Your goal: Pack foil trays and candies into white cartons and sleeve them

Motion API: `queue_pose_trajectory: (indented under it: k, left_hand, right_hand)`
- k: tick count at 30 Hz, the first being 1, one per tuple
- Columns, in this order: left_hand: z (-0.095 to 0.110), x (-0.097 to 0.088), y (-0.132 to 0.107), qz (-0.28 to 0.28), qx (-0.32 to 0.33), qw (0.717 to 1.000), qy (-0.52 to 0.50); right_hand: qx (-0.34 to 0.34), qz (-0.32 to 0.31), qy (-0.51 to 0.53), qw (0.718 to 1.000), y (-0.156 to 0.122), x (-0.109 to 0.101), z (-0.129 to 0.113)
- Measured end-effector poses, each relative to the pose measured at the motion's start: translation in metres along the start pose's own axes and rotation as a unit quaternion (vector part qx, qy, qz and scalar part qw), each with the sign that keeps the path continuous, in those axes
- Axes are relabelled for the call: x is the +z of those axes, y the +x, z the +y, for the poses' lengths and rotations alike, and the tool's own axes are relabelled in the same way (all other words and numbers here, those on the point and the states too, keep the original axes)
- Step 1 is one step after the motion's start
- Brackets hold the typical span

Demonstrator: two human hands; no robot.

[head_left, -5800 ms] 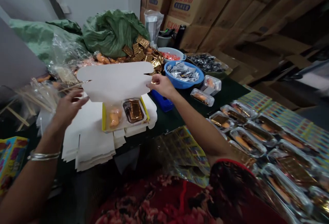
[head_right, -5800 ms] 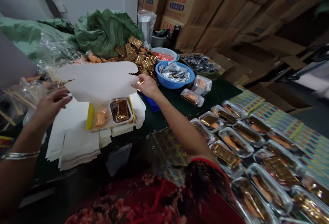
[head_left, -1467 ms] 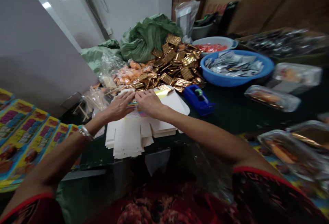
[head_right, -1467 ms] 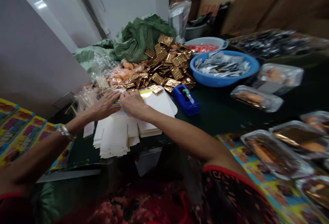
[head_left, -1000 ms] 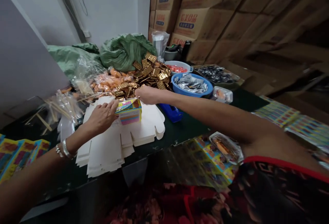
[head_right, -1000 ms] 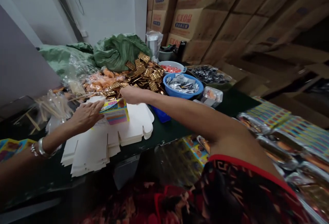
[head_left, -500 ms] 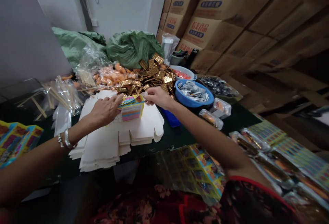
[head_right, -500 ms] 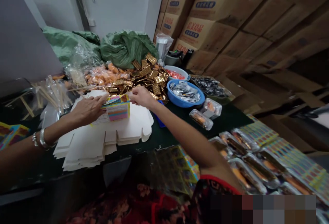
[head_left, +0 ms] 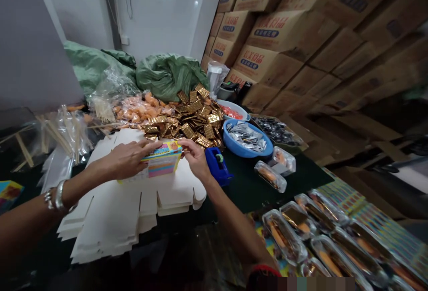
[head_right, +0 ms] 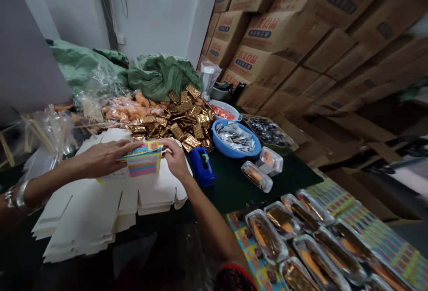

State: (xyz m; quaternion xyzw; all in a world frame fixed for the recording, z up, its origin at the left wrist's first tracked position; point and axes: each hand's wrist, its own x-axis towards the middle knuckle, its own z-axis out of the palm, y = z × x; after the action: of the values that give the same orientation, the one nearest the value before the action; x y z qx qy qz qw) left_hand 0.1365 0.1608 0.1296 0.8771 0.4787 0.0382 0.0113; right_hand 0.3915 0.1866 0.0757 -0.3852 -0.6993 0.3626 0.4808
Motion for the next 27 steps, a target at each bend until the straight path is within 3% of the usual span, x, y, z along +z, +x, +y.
queue_pose_trajectory:
  k: [3, 8, 12, 14, 16, 18, 19, 21, 23, 24, 27]
  left_hand:
    - [0.002, -0.001, 0.001, -0.038, -0.013, 0.999, -0.015]
    - [0.005, -0.003, 0.002, -0.051, -0.026, 0.998, 0.009]
    - [0.004, 0.001, -0.004, -0.019, 0.01, 0.998, 0.065]
    - [0.005, 0.002, -0.011, 0.009, 0.04, 0.994, 0.098]
    - [0.007, 0.002, -0.02, 0.035, 0.05, 0.988, 0.139]
    - [0.008, 0.0, -0.025, 0.058, 0.038, 0.981, 0.179]
    - [0.008, 0.0, -0.027, 0.066, 0.03, 0.978, 0.194]
    - [0.008, 0.0, -0.026, 0.069, 0.019, 0.975, 0.21]
    - [0.008, 0.0, -0.024, 0.061, 0.012, 0.975, 0.212]
    - [0.009, 0.001, -0.023, 0.055, 0.009, 0.976, 0.21]
    - [0.01, 0.001, -0.021, 0.047, 0.0, 0.978, 0.201]
  right_hand:
    - [-0.05, 0.019, -0.056, 0.997, -0.007, 0.003, 0.002]
    - [-0.092, -0.01, -0.045, 0.995, -0.015, 0.006, -0.005]
    - [-0.171, 0.03, -0.076, 0.982, -0.014, 0.026, -0.002]
    - [-0.179, 0.035, -0.088, 0.979, -0.013, 0.034, -0.003]
    - [-0.145, 0.016, -0.111, 0.983, -0.013, 0.028, -0.006]
    - [-0.104, 0.013, -0.128, 0.986, -0.021, 0.006, -0.01]
    - [-0.078, 0.045, -0.134, 0.987, -0.03, -0.01, -0.011]
    - [0.033, 0.183, -0.141, 0.972, -0.053, -0.048, -0.009]
    - [0.185, 0.312, -0.138, 0.922, -0.079, -0.084, -0.002]
    - [0.249, 0.338, -0.131, 0.898, -0.088, -0.098, 0.003]
    - [0.347, 0.289, -0.099, 0.887, -0.099, -0.125, 0.021]
